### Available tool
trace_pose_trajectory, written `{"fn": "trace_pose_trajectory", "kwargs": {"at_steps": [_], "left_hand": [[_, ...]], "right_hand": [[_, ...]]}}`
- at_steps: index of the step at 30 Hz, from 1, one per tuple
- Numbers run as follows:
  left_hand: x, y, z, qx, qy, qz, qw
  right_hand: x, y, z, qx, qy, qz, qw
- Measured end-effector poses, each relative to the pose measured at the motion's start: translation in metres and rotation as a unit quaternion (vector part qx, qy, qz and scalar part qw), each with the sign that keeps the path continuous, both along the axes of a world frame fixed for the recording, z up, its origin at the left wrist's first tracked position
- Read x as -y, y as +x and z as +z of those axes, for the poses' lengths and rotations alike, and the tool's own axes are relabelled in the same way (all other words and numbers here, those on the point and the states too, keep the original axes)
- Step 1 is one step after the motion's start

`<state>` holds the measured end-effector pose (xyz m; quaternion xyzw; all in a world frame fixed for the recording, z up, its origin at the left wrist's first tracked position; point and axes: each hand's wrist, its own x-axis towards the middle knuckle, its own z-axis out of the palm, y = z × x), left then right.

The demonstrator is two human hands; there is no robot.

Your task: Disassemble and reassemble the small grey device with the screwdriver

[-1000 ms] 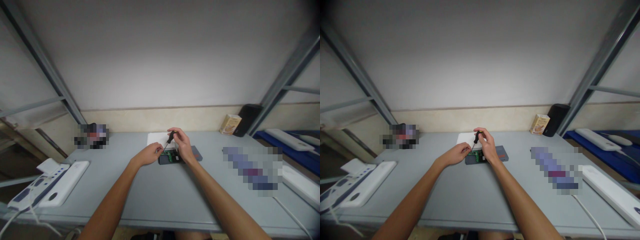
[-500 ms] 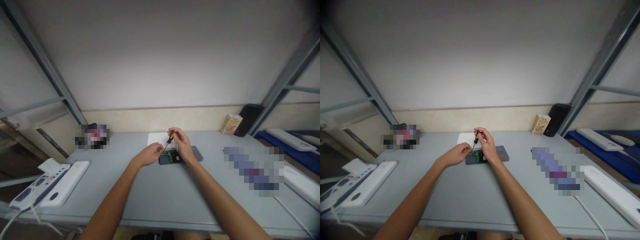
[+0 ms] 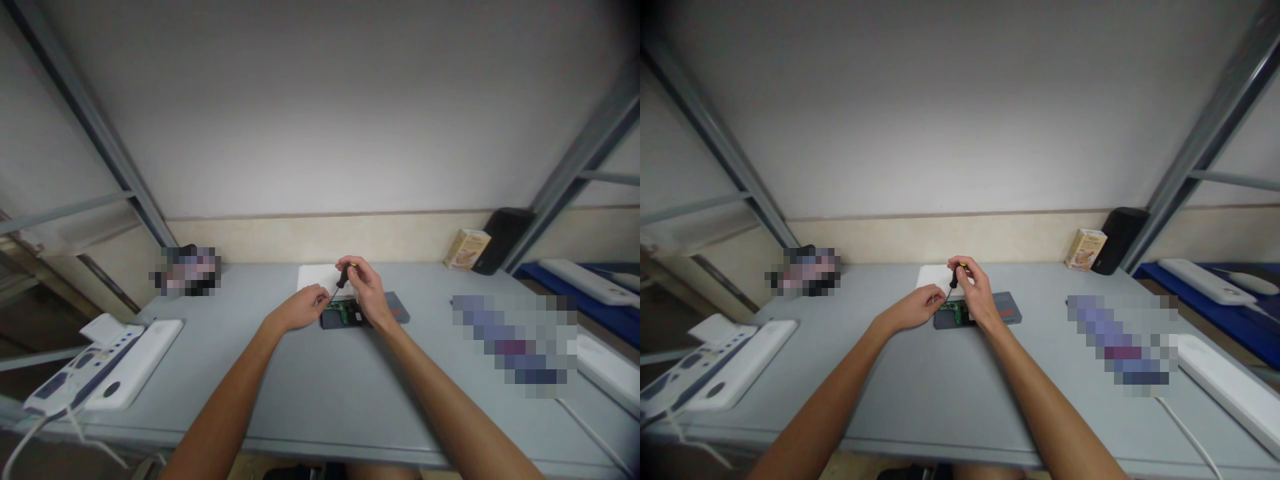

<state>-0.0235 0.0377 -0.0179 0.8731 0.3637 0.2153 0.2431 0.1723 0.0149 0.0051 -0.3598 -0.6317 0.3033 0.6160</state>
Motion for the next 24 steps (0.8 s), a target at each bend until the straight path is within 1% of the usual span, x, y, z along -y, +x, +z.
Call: {"fn": "trace_pose_trajectory", "kwargs": {"at_steps": [4,6,8,12,14,16,21,24], "left_hand": [[-0.001,0.000,-0.001,0.000,-0.003,-0.001,1.000],[-0.002,0.000,-0.002,0.003,-0.001,-0.002,1.000],[-0.003,0.000,-0.003,0.004,0.000,-0.002,1.000],[-0.004,0.000,-0.005,0.003,-0.004,-0.002,1.000],[-0.005,-0.001,-0.005,0.005,-0.006,-0.003,1.000],[-0.005,-0.001,-0.006,0.007,-0.006,-0.003,1.000],[-0.007,-0.002,-0.007,0.008,-0.009,-0.004,1.000],[-0.007,-0.002,-0.007,0.008,-0.010,-0.005,1.000]], "right_hand": [[-0.001,0.000,0.001,0.025,0.028,-0.062,0.997],[-0.002,0.003,0.001,0.033,0.029,-0.072,0.996],[-0.005,0.006,0.000,0.029,0.018,-0.063,0.997],[-0.010,0.010,-0.005,-0.011,-0.004,-0.004,1.000],[-0.010,0.009,-0.007,-0.016,-0.003,0.010,1.000],[-0.008,0.007,-0.006,-0.006,-0.001,-0.005,1.000],[-0.002,0.002,-0.002,0.044,0.040,-0.083,0.995],[-0.002,0.002,0.001,0.049,0.043,-0.087,0.994]]}}
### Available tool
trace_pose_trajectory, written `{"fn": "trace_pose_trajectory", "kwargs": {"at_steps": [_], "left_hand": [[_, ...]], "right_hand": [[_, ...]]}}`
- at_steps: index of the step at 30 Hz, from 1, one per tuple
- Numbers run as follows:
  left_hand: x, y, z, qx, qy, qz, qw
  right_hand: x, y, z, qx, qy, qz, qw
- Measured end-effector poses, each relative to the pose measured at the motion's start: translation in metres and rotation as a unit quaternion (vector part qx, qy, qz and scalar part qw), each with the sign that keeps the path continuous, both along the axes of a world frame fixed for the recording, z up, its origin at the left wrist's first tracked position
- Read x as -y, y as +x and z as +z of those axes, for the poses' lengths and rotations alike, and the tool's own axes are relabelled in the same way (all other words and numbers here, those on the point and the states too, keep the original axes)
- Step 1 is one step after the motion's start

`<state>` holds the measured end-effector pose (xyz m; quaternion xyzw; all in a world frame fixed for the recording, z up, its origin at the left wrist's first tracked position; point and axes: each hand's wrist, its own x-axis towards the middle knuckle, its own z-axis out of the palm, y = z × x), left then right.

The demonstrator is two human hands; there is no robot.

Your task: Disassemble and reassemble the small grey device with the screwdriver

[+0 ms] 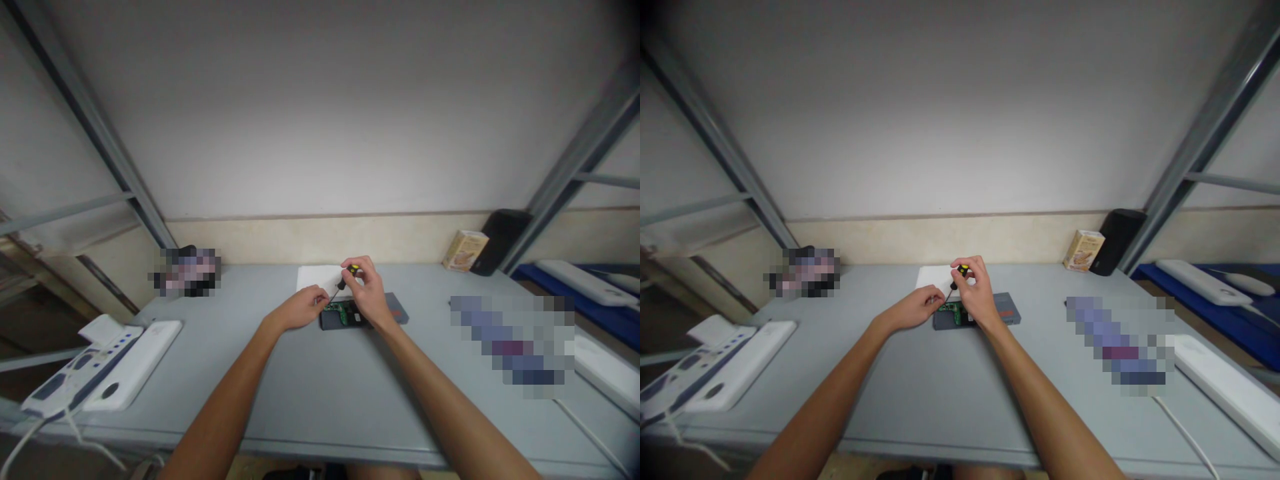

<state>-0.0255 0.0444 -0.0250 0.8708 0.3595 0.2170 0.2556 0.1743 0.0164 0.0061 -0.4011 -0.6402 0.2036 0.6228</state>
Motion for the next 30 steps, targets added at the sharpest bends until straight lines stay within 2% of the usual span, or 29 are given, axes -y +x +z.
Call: {"fn": "trace_pose_trajectory", "kwargs": {"at_steps": [12,19,27,30], "left_hand": [[0.001,0.000,0.002,-0.003,0.003,0.002,1.000],[0.001,0.000,0.001,-0.002,-0.002,0.006,1.000],[0.001,0.001,0.002,-0.007,0.000,0.005,1.000],[0.001,0.000,0.002,-0.004,-0.001,0.005,1.000]], "right_hand": [[-0.004,0.012,0.000,-0.019,-0.053,0.077,0.995],[-0.003,0.012,0.004,-0.009,-0.003,0.034,0.999],[-0.008,0.015,-0.001,-0.033,-0.064,0.084,0.994],[-0.004,0.010,0.001,-0.018,-0.044,0.070,0.996]]}}
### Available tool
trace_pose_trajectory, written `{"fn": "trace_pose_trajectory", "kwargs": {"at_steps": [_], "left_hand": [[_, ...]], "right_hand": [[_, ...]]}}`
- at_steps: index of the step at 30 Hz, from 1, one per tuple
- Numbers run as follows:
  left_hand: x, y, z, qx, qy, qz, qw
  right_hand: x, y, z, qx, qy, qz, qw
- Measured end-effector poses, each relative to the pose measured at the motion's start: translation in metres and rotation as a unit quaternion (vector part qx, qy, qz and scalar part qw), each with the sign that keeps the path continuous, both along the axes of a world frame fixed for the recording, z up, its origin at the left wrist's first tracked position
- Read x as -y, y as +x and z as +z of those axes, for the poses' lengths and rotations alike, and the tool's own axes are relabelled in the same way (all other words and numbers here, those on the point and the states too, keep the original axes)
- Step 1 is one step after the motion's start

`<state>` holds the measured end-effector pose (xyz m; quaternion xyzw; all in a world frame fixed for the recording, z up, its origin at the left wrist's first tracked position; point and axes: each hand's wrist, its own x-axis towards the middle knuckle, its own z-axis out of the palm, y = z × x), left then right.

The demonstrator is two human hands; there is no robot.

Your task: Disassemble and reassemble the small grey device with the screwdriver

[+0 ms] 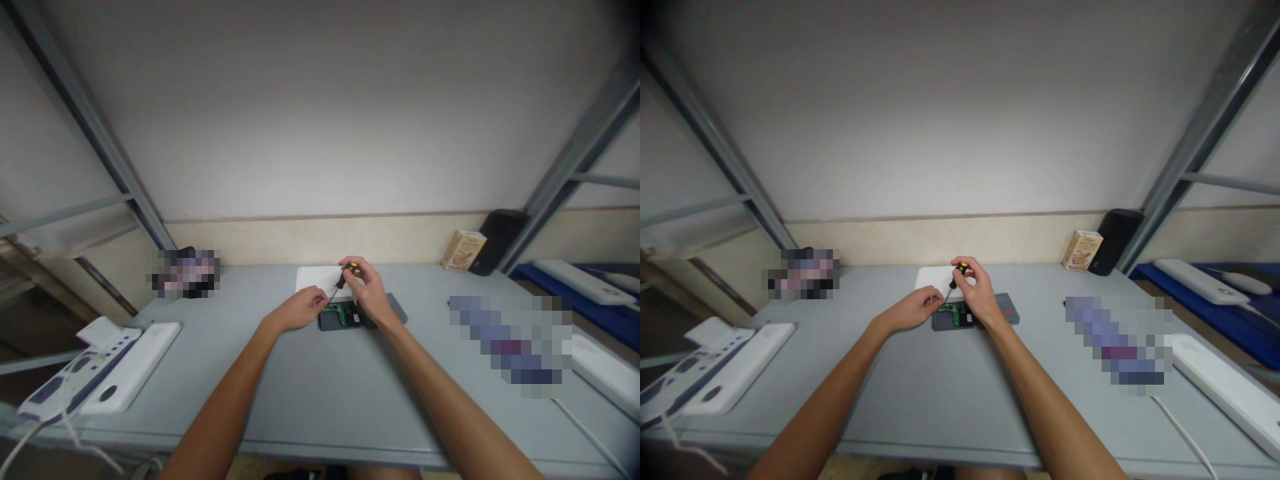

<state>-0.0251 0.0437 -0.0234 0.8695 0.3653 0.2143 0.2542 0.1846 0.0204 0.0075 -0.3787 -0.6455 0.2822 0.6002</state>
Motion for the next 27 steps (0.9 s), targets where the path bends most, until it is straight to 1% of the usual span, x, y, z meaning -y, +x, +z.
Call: {"fn": "trace_pose_trajectory", "kwargs": {"at_steps": [3,5,8,11,15,19,23,27], "left_hand": [[0.000,0.000,0.000,-0.002,-0.003,0.000,1.000],[0.000,0.000,0.000,-0.005,-0.005,0.001,1.000],[0.000,0.000,0.001,-0.006,-0.004,0.002,1.000],[0.001,0.000,0.002,-0.007,-0.005,0.003,1.000],[0.001,0.000,0.002,-0.005,-0.006,0.001,1.000],[0.001,0.001,0.001,0.000,-0.004,0.003,1.000],[0.002,0.000,0.002,-0.001,-0.002,0.004,1.000],[0.002,0.000,0.003,-0.002,-0.004,0.006,1.000]], "right_hand": [[0.002,-0.004,0.002,0.013,0.036,-0.037,0.999],[0.001,-0.003,0.002,0.012,0.033,-0.043,0.998],[-0.004,0.004,0.000,0.010,0.006,-0.033,0.999],[-0.006,0.009,-0.001,0.000,-0.018,-0.008,1.000],[-0.002,0.004,0.001,0.003,-0.013,0.011,1.000],[0.004,-0.005,0.002,-0.003,0.014,-0.021,1.000],[0.006,-0.007,0.003,0.016,0.046,-0.062,0.997],[0.002,-0.003,0.003,0.017,0.037,-0.053,0.998]]}}
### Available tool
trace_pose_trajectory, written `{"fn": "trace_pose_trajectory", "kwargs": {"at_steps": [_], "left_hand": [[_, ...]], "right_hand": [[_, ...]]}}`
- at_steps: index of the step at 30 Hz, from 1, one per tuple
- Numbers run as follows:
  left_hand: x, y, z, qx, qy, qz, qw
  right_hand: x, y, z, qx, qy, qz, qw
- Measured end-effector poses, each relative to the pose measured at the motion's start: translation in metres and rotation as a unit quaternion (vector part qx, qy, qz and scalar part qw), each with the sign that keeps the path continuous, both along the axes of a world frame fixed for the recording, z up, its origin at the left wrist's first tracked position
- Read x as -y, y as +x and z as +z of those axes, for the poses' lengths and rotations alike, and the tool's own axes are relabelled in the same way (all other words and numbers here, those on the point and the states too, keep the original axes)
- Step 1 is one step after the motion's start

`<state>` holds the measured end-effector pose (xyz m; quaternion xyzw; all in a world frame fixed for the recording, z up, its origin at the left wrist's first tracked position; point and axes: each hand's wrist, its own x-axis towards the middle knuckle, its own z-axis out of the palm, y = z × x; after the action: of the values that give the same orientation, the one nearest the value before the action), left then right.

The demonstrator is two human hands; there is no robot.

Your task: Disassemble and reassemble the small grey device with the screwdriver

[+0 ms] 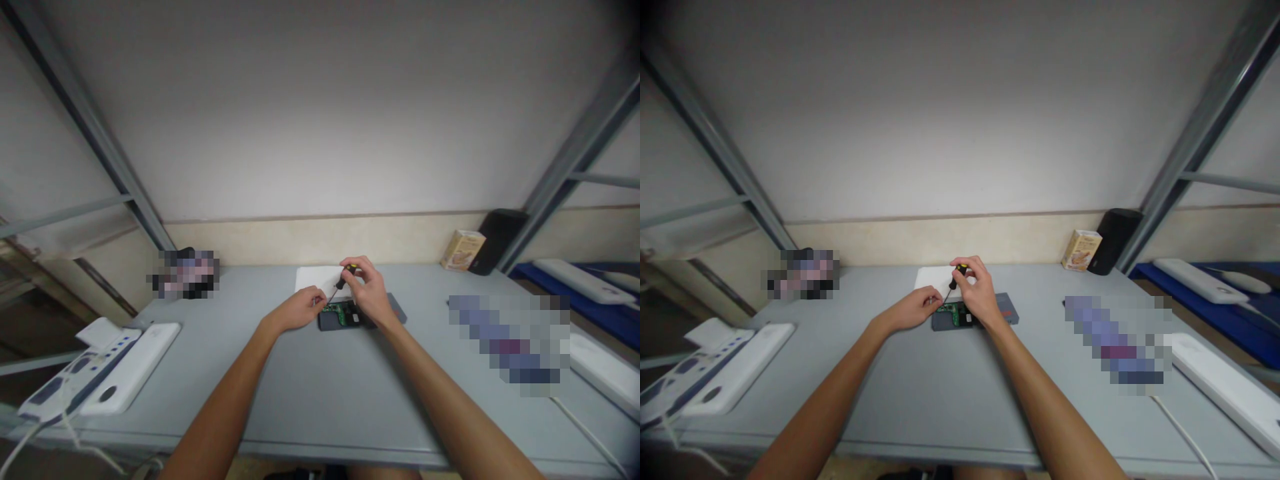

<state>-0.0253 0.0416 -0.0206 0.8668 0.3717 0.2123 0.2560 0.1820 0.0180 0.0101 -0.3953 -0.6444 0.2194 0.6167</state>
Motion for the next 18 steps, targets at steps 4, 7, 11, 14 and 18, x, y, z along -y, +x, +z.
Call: {"fn": "trace_pose_trajectory", "kwargs": {"at_steps": [4,7,11,14,18], "left_hand": [[-0.001,0.000,0.000,0.002,-0.001,-0.002,1.000],[-0.001,0.000,-0.001,0.001,-0.004,-0.001,1.000],[-0.001,0.000,-0.001,0.004,-0.009,0.000,1.000],[-0.001,0.000,-0.001,0.005,-0.009,0.006,1.000],[-0.001,0.001,-0.001,0.008,-0.006,0.003,1.000]], "right_hand": [[-0.004,0.003,-0.004,-0.032,-0.040,0.042,0.998],[-0.004,0.002,-0.006,-0.044,-0.046,0.068,0.996],[-0.005,-0.001,-0.008,-0.070,-0.050,0.062,0.994],[-0.008,0.001,-0.011,-0.091,-0.062,0.058,0.992],[-0.010,0.007,-0.011,-0.105,-0.067,0.088,0.988]]}}
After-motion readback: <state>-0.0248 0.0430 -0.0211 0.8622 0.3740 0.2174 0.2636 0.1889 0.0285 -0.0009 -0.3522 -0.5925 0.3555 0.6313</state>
